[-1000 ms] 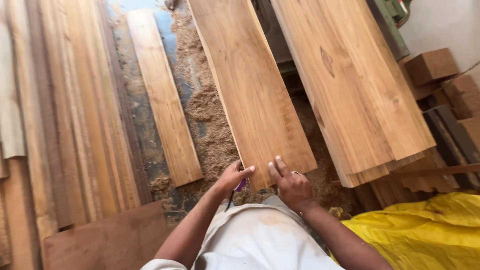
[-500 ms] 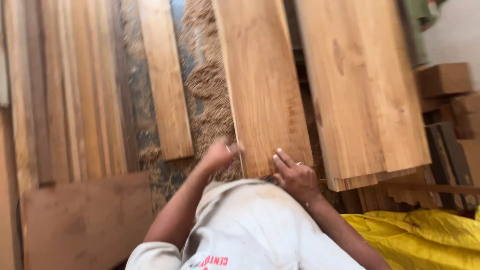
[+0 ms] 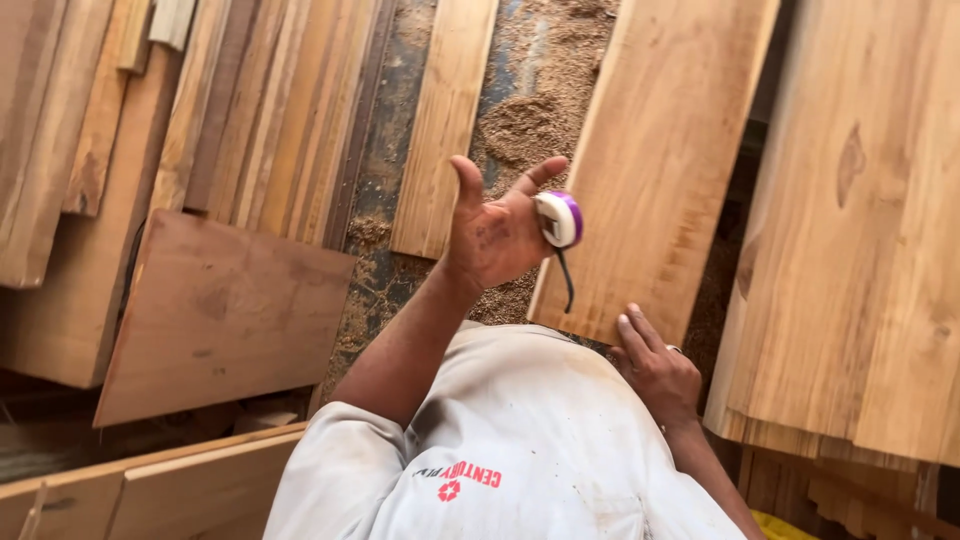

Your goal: The recorder is measuring and inspecting several wooden planks in a workshop.

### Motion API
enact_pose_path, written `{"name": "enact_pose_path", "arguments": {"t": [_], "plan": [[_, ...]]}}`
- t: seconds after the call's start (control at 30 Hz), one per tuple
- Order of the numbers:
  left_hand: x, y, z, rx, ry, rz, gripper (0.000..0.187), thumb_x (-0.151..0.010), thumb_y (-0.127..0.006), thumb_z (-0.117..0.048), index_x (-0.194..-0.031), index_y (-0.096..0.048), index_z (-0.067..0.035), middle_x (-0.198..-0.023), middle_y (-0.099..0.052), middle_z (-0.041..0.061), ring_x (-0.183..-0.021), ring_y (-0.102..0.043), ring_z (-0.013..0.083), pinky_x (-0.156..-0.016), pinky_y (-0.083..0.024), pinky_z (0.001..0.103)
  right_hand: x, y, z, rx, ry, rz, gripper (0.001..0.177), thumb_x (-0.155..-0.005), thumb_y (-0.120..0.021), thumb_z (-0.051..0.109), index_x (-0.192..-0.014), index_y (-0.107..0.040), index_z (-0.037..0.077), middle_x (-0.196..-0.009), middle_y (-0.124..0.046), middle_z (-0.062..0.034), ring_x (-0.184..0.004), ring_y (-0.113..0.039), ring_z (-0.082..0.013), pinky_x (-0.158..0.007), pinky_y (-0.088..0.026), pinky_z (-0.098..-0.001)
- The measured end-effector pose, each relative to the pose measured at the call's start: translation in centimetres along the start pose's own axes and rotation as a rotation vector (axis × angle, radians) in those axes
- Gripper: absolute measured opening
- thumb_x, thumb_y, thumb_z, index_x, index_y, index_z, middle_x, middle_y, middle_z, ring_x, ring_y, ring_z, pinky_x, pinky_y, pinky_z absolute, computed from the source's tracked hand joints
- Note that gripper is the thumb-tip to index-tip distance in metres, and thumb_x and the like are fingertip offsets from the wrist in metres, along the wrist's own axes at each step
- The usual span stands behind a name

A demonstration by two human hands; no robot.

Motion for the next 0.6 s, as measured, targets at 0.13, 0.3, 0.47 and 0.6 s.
{"name": "enact_pose_path", "arguments": {"t": [0.13,0.3,0.47,0.6], "plan": [[0.0,0.2,0.1,0.043,0.016,0.043,0.112,-0.082,-0.043,-0.095,-0.159,-0.037,-0.014,-0.127,-0.062,0.014,-0.120,-0.061,0.0272,-0.116,-0.045,0.045,1.0,0.1,-0.6,0.029,-0.028,0.017,0.046,-0.085,-0.077,0.034,-0.128,-0.072,0.018,-0.141,-0.066,0.0040,-0.061,-0.069,-0.0192,-0.061,-0.058,-0.0308],[0.1,0.6,-0.2,0.075,0.041,0.119,0.112,-0.083,-0.042,-0.095,-0.161,-0.036,-0.014,-0.128,-0.062,0.014,-0.121,-0.063,0.0277,-0.114,-0.048,0.046,2.1,0.8,-1.6,0.073,-0.162,0.040,0.041,-0.088,-0.078,0.027,-0.128,-0.073,0.021,-0.142,-0.066,0.0061,-0.078,-0.075,-0.0199,-0.073,-0.061,-0.0322],[-0.1,0.2,-0.4,0.056,0.050,0.076,0.111,-0.082,-0.042,-0.094,-0.159,-0.036,-0.014,-0.128,-0.062,0.015,-0.121,-0.063,0.0271,-0.115,-0.048,0.047,2.6,0.5,-2.7,0.024,-0.196,0.051,0.041,-0.087,-0.077,0.026,-0.127,-0.073,0.020,-0.142,-0.066,0.0061,-0.091,-0.076,-0.0197,-0.078,-0.062,-0.0328],[-0.9,-0.1,-0.5,0.053,0.073,0.085,0.110,-0.082,-0.053,-0.090,-0.158,-0.036,-0.012,-0.127,-0.062,0.015,-0.119,-0.063,0.0266,-0.111,-0.049,0.045,0.3,3.6,-1.1,-0.049,-0.261,0.114,0.041,-0.081,-0.079,0.025,-0.121,-0.075,0.015,-0.136,-0.069,0.0020,-0.092,-0.075,-0.0247,-0.075,-0.061,-0.0376]]}}
Point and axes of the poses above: each hand's wrist, its own x-axis away from the middle knuckle, its own y-axis out of the back of the hand, z = x × y, the point moved 1 cm from there along -x, towards the middle knuckle
